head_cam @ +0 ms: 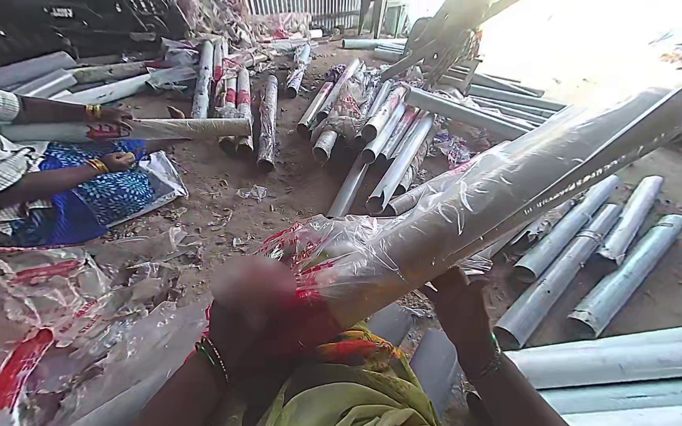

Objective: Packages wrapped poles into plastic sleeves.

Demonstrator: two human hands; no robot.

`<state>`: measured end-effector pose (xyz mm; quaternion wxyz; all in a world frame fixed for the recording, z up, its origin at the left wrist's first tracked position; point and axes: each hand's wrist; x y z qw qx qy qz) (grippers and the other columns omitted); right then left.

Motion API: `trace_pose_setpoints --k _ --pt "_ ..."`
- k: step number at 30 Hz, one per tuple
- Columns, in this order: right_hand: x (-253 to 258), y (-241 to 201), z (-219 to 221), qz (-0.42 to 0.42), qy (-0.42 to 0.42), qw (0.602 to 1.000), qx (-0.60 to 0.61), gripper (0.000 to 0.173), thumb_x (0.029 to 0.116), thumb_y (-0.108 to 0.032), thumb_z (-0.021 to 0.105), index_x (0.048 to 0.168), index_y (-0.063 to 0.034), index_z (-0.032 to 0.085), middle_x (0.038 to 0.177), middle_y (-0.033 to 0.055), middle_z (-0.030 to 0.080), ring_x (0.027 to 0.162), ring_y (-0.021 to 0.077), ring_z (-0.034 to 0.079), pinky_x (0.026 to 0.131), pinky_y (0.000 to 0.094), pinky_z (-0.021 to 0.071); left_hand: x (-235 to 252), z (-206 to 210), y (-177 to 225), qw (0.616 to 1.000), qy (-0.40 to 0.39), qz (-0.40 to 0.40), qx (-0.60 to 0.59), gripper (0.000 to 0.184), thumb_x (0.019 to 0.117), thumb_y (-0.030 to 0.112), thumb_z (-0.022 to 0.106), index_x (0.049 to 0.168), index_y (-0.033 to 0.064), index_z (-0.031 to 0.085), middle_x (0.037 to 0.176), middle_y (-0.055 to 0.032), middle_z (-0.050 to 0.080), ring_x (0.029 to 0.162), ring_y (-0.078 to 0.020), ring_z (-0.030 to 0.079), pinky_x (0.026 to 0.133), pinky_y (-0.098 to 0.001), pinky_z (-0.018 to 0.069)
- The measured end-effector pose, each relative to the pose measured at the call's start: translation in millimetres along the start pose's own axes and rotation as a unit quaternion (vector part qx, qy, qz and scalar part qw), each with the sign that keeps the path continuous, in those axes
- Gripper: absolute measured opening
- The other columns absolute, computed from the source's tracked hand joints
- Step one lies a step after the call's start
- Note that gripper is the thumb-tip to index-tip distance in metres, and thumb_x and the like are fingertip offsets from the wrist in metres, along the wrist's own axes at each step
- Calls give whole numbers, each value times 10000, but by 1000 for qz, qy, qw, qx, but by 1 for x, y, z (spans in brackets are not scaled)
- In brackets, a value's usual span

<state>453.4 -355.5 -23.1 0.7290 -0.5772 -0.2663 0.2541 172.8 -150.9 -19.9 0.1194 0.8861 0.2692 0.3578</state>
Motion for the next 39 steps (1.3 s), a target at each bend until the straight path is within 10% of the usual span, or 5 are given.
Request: trace_pose_setpoints --k 6,12,20,29,39 --pt "17 6 34 -18 9 967 255 956 667 -864 652 1259 -129 498 1056 -60 713 1019 67 688 875 315 588 -4 -12 -5 995 -63 -28 -69 631 874 676 558 1017 107 790 1053 -158 693 1005 -275 650 883 -466 524" --pt "19 14 37 -58 -43 954 292 812 693 -765 736 1244 -194 560 1072 -74 734 1021 64 701 892 317 595 26 -54 6 973 -142 -1 -182 970 859 777 546 1547 106 416 1613 -150 369 1494 -229 337 1164 -433 375" --pt "14 18 49 -68 -7 953 295 873 712 -710 772 1281 -128 456 1067 -76 701 1002 42 687 893 283 586 61 2 97 982 -184 35 -5 1070 868 855 347 1510 6 465 1421 -276 558 1302 -475 546 1013 -654 460" --pt "13 26 48 -50 23 957 285 855 686 -629 848 1248 -138 431 1003 -112 693 927 -1 690 844 243 591 67 34 84 983 -40 156 90 853 910 748 338 1085 25 756 843 -208 686 648 -358 687 481 -463 526" --pt "-4 36 49 -31 0 964 262 485 736 -524 852 1082 -245 659 946 -125 751 894 -5 714 804 236 611 120 23 -5 988 -116 10 100 478 1057 358 510 1154 -78 680 1009 -329 697 875 -547 693 725 -713 517"
Point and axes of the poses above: each hand's wrist, its own x-axis towards the middle knuckle, its own z-axis out of the palm, y = z × x
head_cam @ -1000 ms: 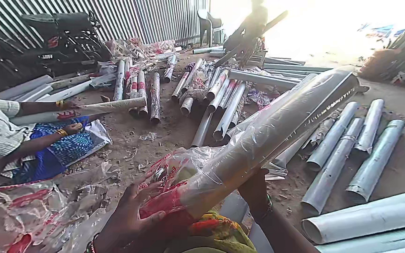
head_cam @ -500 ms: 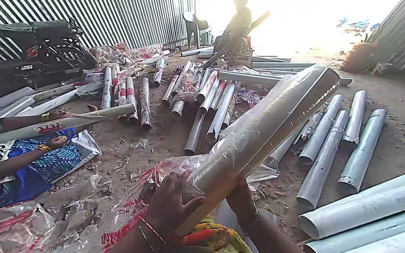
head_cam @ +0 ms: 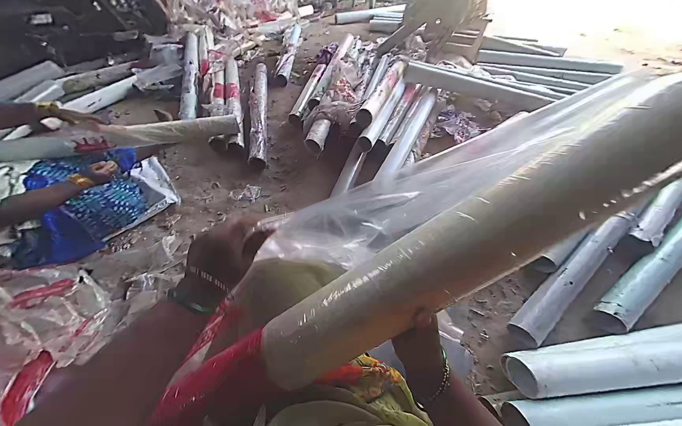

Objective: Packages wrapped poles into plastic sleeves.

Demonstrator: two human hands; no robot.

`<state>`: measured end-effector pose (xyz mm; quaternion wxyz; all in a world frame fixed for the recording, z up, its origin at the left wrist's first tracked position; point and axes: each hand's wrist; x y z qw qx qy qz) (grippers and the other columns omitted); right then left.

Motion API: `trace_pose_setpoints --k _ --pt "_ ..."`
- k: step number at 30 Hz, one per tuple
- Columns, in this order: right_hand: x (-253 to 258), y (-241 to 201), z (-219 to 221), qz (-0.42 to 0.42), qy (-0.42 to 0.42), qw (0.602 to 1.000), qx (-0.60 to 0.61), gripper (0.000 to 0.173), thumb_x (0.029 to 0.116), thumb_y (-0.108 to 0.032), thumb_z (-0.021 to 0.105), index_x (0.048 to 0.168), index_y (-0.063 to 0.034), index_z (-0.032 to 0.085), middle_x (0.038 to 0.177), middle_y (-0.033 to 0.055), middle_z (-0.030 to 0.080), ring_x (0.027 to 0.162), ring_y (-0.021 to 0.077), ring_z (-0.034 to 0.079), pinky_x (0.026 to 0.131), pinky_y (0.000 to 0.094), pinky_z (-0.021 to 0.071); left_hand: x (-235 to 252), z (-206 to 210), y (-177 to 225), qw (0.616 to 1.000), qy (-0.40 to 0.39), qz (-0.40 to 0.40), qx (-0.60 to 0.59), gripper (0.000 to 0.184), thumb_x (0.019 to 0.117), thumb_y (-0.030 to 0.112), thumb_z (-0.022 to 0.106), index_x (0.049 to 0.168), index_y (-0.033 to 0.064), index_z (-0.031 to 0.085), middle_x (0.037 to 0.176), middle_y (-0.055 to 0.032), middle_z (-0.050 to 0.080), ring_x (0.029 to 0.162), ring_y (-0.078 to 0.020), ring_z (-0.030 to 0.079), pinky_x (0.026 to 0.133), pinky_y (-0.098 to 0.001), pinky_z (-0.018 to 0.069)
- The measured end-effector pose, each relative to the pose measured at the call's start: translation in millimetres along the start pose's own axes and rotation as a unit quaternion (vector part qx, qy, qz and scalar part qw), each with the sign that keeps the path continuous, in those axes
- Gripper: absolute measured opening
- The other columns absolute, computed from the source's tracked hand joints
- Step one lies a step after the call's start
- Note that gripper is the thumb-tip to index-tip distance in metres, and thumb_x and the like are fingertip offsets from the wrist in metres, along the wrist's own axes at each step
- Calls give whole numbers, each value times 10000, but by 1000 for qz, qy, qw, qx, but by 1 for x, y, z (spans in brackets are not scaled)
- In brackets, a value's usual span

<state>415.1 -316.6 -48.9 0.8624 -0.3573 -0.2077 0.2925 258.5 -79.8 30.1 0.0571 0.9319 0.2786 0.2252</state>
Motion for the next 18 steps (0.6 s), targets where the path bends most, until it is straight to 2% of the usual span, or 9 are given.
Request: trace_pose_setpoints --k 3,5,8,9,11,13,15,17,18 --pt "-7 12 -1 6 -58 998 21 349 797 -471 822 1073 -275 737 983 -111 774 933 -3 722 831 236 611 20 29 -25 983 -139 -120 16 551 1075 436 479 1250 -53 664 1139 -324 684 1061 -529 666 891 -706 484" --pt "-8 15 -4 -1 -99 995 30 312 846 -477 774 1103 -301 757 1029 -118 775 979 -8 714 858 232 601 31 38 -28 966 -213 -150 5 644 1072 516 422 1266 -60 636 1196 -305 658 1145 -485 636 970 -656 466" --pt "-6 13 -10 -15 -124 992 8 338 876 -534 714 1145 -332 748 1067 -140 770 1019 -24 702 886 218 589 37 24 -37 967 -205 -132 -79 612 1047 510 497 1242 -51 643 1174 -302 651 1105 -477 635 941 -672 452" --pt "-6 11 -11 -15 -132 991 3 352 883 -543 701 1163 -334 744 1084 -138 768 1033 -22 699 898 219 586 38 17 -44 969 -191 -120 -105 567 1040 493 523 1261 -12 655 1167 -271 653 1075 -444 643 930 -655 471" --pt "-4 10 -9 -19 -146 989 0 365 893 -549 685 1188 -339 736 1108 -140 763 1059 -22 691 917 221 579 37 10 -65 970 -131 -108 -173 471 1059 443 482 1255 62 677 1108 -185 629 912 -308 616 813 -537 491" --pt "-6 12 -11 -31 -152 988 -15 358 912 -564 649 1193 -359 731 1117 -160 757 1073 -40 679 927 206 570 32 0 -87 951 -57 -173 -251 515 1094 434 331 1301 81 643 1215 -155 616 969 -230 620 789 -419 516" --pt "-8 19 -30 -40 -187 981 -34 370 975 -555 572 1256 -354 704 1188 -165 734 1135 -40 650 991 210 529 20 -17 -102 930 -8 -242 -278 548 1102 465 294 1345 82 601 1306 -157 596 1080 -254 625 837 -449 528" --pt "-10 22 -40 -37 -207 977 -34 389 998 -545 544 1294 -337 686 1235 -150 720 1173 -21 638 1027 229 511 -1 -29 -99 943 -12 -225 -246 526 1100 435 330 1365 60 588 1371 -188 582 1195 -299 607 954 -495 510" --pt "-9 21 -37 -35 -210 976 -36 391 997 -555 535 1292 -347 685 1238 -159 718 1180 -25 634 1032 225 508 -13 -31 -92 955 -13 -191 -228 519 1082 427 365 1344 49 605 1346 -187 603 1198 -293 605 981 -488 498"
Point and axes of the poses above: each hand's wrist, its own x-axis towards the middle knuckle, its own z-axis out of the palm, y = z × x
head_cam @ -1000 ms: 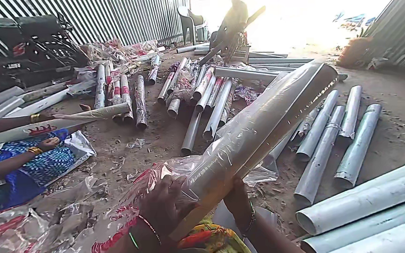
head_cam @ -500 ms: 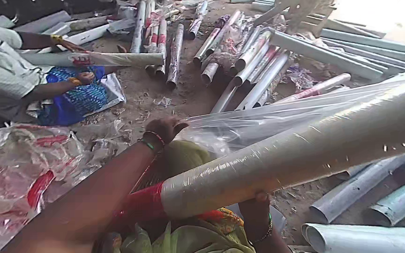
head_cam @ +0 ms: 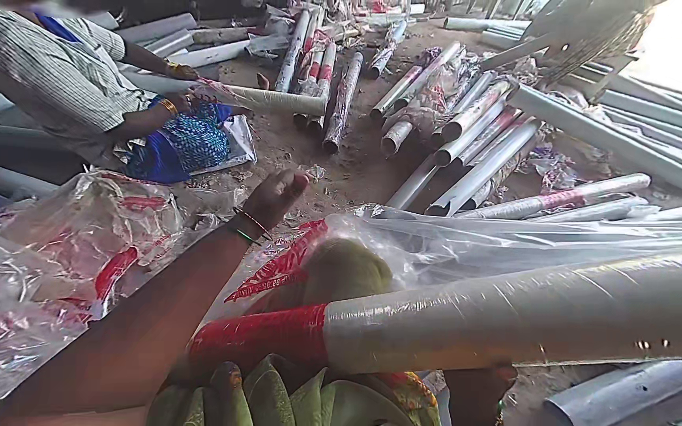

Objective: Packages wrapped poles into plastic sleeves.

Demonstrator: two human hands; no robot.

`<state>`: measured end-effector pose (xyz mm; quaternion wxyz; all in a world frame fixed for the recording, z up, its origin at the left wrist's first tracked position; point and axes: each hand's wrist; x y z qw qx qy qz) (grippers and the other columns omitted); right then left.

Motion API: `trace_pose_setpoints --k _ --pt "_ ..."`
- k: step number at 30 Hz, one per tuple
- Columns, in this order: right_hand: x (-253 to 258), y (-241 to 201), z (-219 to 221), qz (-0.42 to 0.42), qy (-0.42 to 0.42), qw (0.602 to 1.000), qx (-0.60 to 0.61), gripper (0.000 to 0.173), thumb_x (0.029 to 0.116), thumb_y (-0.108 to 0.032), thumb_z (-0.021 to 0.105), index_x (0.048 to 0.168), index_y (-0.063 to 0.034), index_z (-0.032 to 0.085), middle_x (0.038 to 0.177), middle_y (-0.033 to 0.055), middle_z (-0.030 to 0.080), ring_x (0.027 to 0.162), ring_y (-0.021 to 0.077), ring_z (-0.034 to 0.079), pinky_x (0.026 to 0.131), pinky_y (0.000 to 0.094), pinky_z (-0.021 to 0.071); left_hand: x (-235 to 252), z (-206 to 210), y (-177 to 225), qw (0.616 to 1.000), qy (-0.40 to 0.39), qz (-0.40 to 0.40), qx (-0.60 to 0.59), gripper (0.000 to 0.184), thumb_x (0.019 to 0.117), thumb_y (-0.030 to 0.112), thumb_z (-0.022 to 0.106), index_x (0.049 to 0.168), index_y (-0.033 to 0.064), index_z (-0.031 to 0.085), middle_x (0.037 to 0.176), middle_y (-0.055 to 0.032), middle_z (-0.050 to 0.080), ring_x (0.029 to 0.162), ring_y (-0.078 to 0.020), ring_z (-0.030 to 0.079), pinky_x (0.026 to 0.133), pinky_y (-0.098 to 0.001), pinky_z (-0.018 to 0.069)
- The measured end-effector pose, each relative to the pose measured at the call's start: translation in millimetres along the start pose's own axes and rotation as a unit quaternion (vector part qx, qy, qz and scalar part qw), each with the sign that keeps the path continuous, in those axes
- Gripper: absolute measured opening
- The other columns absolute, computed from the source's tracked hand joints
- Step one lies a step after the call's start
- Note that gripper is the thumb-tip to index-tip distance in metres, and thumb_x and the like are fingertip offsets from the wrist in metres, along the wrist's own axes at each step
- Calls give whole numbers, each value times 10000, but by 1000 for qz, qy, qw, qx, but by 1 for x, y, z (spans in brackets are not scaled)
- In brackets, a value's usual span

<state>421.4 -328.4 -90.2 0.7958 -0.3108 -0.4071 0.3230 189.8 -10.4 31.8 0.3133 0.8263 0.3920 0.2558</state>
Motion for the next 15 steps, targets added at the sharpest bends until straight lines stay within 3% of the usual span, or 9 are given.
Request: trace_pose_setpoints --k 2,4,7,9,11,13,15 --pt "6 -3 10 3 0 1000 15 378 994 -548 546 1272 -345 701 1231 -155 722 1187 -22 632 1037 224 503 -31 7 13 996 -5 81 28 521 1044 449 466 1291 29 651 1271 -189 640 1192 -308 602 1010 -513 476" --pt "10 -4 16 9 3 1000 8 393 987 -566 538 1270 -345 699 1233 -152 722 1195 -18 630 1048 227 499 -59 14 21 987 7 149 54 629 983 584 514 1260 46 688 1250 -173 664 1203 -324 606 1016 -523 480" --pt "15 -5 17 9 -16 1000 -13 405 989 -591 518 1278 -360 682 1259 -153 708 1217 0 622 1063 250 492 -90 14 16 983 12 165 84 699 944 647 523 1278 55 687 1271 -188 658 1220 -356 600 1020 -535 475" --pt "20 -10 27 7 -8 1000 -14 402 974 -589 543 1267 -353 686 1250 -146 715 1211 11 631 1063 259 497 -106 9 -1 989 9 105 107 810 905 696 538 1373 40 620 1360 -236 597 1287 -409 550 1045 -576 452" --pt "22 -13 35 7 26 1000 -11 382 945 -588 593 1210 -334 701 1191 -125 740 1169 25 660 1030 268 525 -120 0 -21 992 -36 -15 119 981 850 708 627 1526 24 438 1501 -282 458 1397 -452 436 1109 -605 387" --pt "23 -14 40 -2 29 1000 -7 375 940 -578 610 1193 -316 700 1168 -107 747 1169 39 663 1036 278 519 -128 -6 -37 979 -111 -145 90 1028 874 624 694 1610 50 261 1561 -285 371 1447 -451 368 1149 -617 332" --pt "27 -15 43 -4 25 1000 -3 372 930 -571 632 1185 -310 705 1160 -103 749 1166 46 666 1035 284 522 -133 -6 -45 965 -168 -199 38 862 966 504 655 1604 58 282 1477 -281 490 1379 -417 476 1142 -586 357"
Point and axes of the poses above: each hand's wrist, its own x-axis towards the middle knuckle, its own z-axis out of the palm, y = z × x
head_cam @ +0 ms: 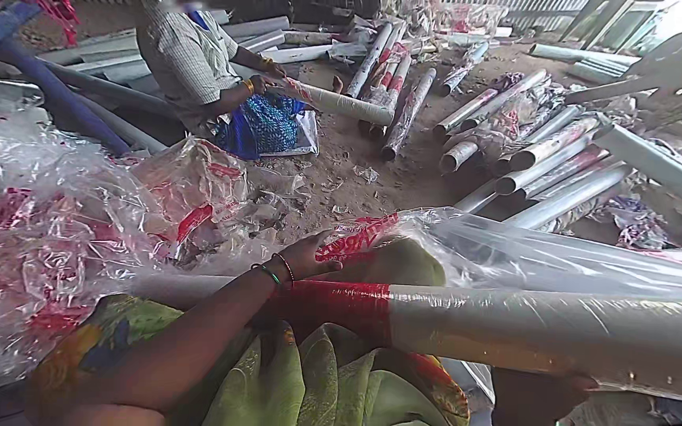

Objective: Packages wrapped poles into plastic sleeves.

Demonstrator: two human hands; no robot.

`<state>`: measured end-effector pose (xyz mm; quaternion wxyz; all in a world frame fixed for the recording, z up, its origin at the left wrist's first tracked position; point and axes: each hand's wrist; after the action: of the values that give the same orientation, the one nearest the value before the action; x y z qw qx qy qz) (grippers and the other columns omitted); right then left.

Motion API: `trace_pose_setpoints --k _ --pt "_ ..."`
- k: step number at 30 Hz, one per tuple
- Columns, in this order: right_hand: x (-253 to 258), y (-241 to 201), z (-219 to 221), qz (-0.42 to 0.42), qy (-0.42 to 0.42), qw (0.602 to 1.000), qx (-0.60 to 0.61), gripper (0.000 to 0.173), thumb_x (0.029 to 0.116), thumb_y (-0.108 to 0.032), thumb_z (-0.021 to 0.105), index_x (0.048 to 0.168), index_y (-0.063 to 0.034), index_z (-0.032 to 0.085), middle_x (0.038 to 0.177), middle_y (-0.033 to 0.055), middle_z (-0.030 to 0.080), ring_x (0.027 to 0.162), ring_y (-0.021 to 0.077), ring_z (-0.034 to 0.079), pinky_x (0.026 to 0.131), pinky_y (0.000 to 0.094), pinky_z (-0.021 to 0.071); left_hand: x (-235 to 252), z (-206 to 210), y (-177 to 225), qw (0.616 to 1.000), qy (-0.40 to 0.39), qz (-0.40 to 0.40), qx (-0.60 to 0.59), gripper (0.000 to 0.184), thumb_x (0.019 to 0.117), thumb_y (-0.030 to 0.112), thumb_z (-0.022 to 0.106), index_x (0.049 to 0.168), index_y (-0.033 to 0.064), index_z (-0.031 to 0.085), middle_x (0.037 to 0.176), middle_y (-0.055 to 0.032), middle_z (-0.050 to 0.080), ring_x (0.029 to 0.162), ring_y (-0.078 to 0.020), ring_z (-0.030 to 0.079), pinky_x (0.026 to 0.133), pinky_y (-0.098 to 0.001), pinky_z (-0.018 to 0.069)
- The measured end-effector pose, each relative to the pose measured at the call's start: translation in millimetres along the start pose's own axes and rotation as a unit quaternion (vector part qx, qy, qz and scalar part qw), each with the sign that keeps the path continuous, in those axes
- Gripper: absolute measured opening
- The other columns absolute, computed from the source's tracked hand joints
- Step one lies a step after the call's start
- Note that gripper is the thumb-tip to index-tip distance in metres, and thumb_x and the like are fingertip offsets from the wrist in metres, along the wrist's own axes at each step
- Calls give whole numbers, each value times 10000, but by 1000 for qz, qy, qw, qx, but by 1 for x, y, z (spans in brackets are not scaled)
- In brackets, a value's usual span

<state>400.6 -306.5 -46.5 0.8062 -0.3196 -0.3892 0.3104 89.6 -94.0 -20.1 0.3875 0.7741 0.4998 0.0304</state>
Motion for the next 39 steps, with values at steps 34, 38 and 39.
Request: trace_pose_setpoints --k 34,38,39 --pt "31 -13 26 3 213 975 -64 818 777 -700 746 1245 -110 427 1015 -96 672 962 22 683 870 264 595 -70 19 -4 886 371 242 136 797 965 679 368 979 -21 749 969 -280 686 892 -401 694 757 -533 564" --pt "23 -7 22 -12 210 977 -22 768 721 -693 788 1180 -151 497 947 -118 706 900 18 703 814 261 612 -61 -15 26 870 413 176 202 709 954 642 458 1109 11 740 1403 -403 493 1272 -628 472 1036 -711 384" --pt "21 -6 20 -17 207 978 -11 720 728 -675 791 1161 -165 526 936 -121 716 892 16 708 805 261 615 -60 -20 41 859 419 204 211 769 959 665 436 1232 -9 686 1428 -425 448 1306 -640 432 1071 -703 352"
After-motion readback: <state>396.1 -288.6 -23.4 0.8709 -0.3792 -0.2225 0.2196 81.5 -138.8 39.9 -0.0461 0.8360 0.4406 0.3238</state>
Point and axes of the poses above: each hand's wrist, its own x-axis towards the middle knuckle, its own z-axis out of the palm, y = z × x
